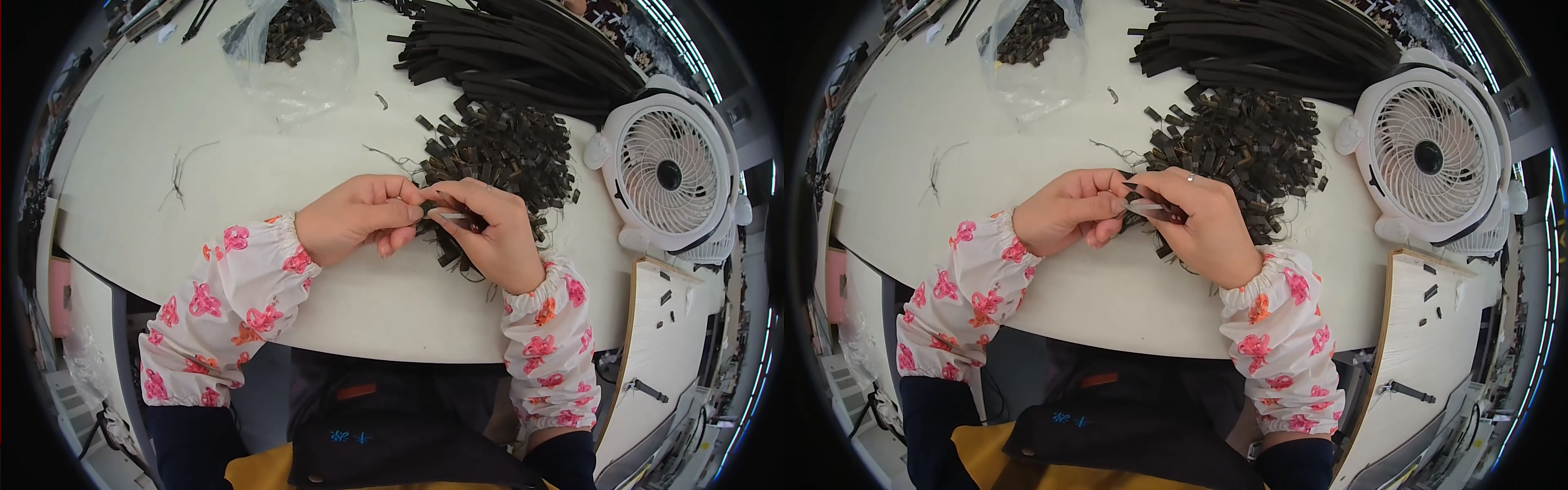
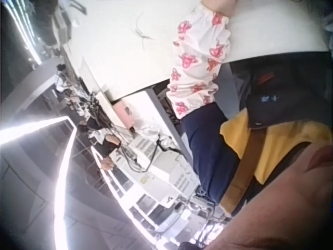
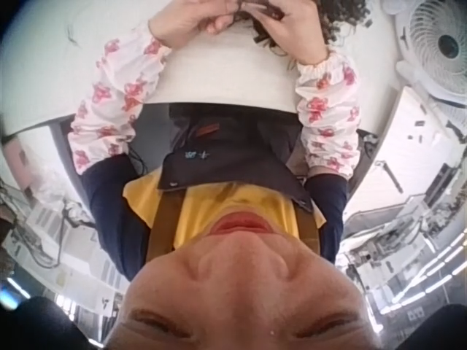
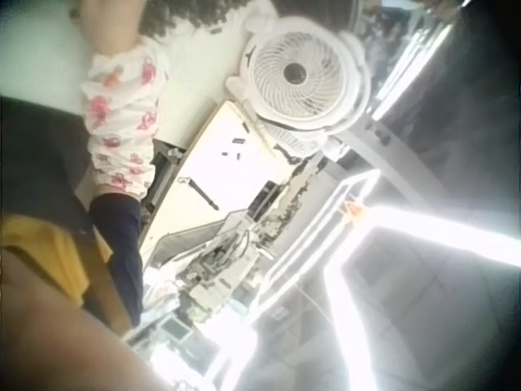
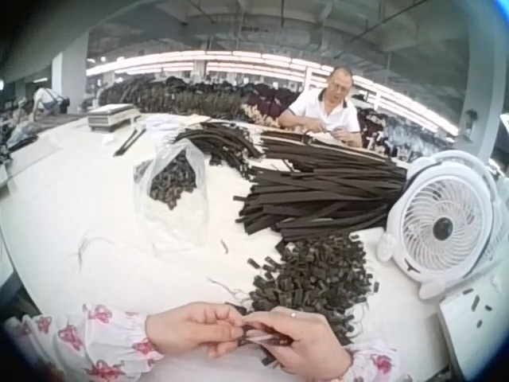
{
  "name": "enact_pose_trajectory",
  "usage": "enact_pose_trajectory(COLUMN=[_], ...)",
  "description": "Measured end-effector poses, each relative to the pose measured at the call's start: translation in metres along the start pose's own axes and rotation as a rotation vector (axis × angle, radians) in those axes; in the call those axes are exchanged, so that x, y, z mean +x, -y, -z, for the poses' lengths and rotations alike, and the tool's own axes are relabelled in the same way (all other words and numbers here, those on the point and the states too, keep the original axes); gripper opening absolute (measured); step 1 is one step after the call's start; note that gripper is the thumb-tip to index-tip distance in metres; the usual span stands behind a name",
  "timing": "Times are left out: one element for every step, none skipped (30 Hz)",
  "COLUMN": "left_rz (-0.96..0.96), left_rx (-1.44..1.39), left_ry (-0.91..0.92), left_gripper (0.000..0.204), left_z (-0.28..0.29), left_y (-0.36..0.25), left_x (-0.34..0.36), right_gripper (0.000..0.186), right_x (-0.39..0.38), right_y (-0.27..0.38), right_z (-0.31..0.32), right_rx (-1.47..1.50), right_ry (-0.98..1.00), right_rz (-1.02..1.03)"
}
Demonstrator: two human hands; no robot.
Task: Use scissors to trim excess threads or material from small black leather straps or components.
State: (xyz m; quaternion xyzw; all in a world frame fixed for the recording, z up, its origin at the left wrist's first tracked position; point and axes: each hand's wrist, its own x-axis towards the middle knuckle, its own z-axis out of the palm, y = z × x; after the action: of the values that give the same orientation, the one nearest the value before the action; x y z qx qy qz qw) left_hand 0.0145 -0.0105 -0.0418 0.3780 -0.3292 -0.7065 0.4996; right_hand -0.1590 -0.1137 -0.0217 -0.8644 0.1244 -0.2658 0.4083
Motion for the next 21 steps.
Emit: enact_pose_trajectory(left_rz=[0.0, 0.009, 0.018, 0.017, -0.043, -0.104, -0.104, -0.119, -0.134, -0.133, -0.142, -0.151, -0.152, -0.153, -0.155, -0.15, -0.155, -0.159, -0.155, -0.154, -0.154], left_rx=[-0.001, 0.035, 0.072, 0.074, 0.19, 0.307, 0.307, 0.338, 0.369, 0.371, 0.311, 0.25, 0.251, 0.22, 0.189, 0.187, 0.184, 0.181, 0.179, 0.187, 0.195], left_ry=[0.002, -0.026, -0.053, -0.054, -0.072, -0.091, -0.088, -0.155, -0.222, -0.222, -0.258, -0.294, -0.293, -0.307, -0.322, -0.322, -0.337, -0.352, -0.351, -0.351, -0.35], left_gripper=[0.014, 0.017, 0.019, 0.019, 0.021, 0.023, 0.023, 0.023, 0.023, 0.023, 0.024, 0.024, 0.024, 0.025, 0.025, 0.025, 0.025, 0.025, 0.025, 0.025, 0.025], left_z=[-0.002, -0.006, -0.009, -0.011, -0.012, -0.013, -0.014, -0.016, -0.018, -0.018, -0.016, -0.015, -0.015, -0.015, -0.016, -0.016, -0.017, -0.017, -0.017, -0.015, -0.015], left_y=[-0.001, -0.003, -0.005, -0.003, 0.0, 0.002, 0.002, 0.002, 0.002, 0.001, 0.001, 0.0, 0.0, 0.0, 0.0, 0.001, 0.0, 0.0, 0.0, 0.001, 0.001], left_x=[-0.001, -0.003, -0.004, -0.004, -0.004, -0.003, -0.002, -0.003, -0.003, -0.004, -0.002, -0.001, 0.0, 0.0, -0.001, -0.001, 0.0, 0.0, -0.001, -0.001, 0.0], right_gripper=[0.026, 0.026, 0.023, 0.021, 0.021, 0.021, 0.021, 0.021, 0.023, 0.026, 0.026, 0.028, 0.031, 0.032, 0.032, 0.032, 0.032, 0.033, 0.033, 0.033, 0.033], right_x=[-0.001, -0.001, -0.001, -0.001, -0.001, 0.0, 0.0, 0.001, 0.002, 0.003, 0.002, -0.001, -0.003, -0.003, -0.003, -0.002, 0.0, 0.001, 0.0, 0.0, 0.0], right_y=[-0.002, -0.002, -0.001, 0.0, 0.0, 0.0, 0.0, 0.002, 0.006, 0.008, 0.006, 0.002, -0.002, -0.003, -0.003, -0.003, -0.003, -0.003, -0.002, -0.002, -0.002], right_z=[-0.001, -0.001, -0.001, -0.001, -0.002, -0.004, -0.006, -0.006, -0.005, -0.005, -0.005, -0.005, -0.006, -0.008, -0.008, -0.008, -0.007, -0.007, -0.007, -0.006, -0.006], right_rx=[0.036, 0.036, 0.001, -0.035, -0.037, -0.04, -0.042, -0.041, -0.059, -0.077, -0.078, -0.216, -0.354, -0.443, -0.442, -0.531, -0.621, -0.647, -0.646, -0.681, -0.716], right_ry=[0.006, 0.006, 0.0, -0.006, -0.008, -0.04, -0.072, -0.073, -0.156, -0.239, -0.24, -0.271, -0.3, -0.311, -0.31, -0.301, -0.29, -0.301, -0.299, -0.289, -0.28], right_rz=[0.016, 0.019, 0.022, 0.026, 0.024, -0.016, -0.057, -0.057, -0.066, -0.076, -0.074, -0.02, 0.034, 0.097, 0.092, 0.147, 0.203, 0.236, 0.232, 0.241, 0.251])
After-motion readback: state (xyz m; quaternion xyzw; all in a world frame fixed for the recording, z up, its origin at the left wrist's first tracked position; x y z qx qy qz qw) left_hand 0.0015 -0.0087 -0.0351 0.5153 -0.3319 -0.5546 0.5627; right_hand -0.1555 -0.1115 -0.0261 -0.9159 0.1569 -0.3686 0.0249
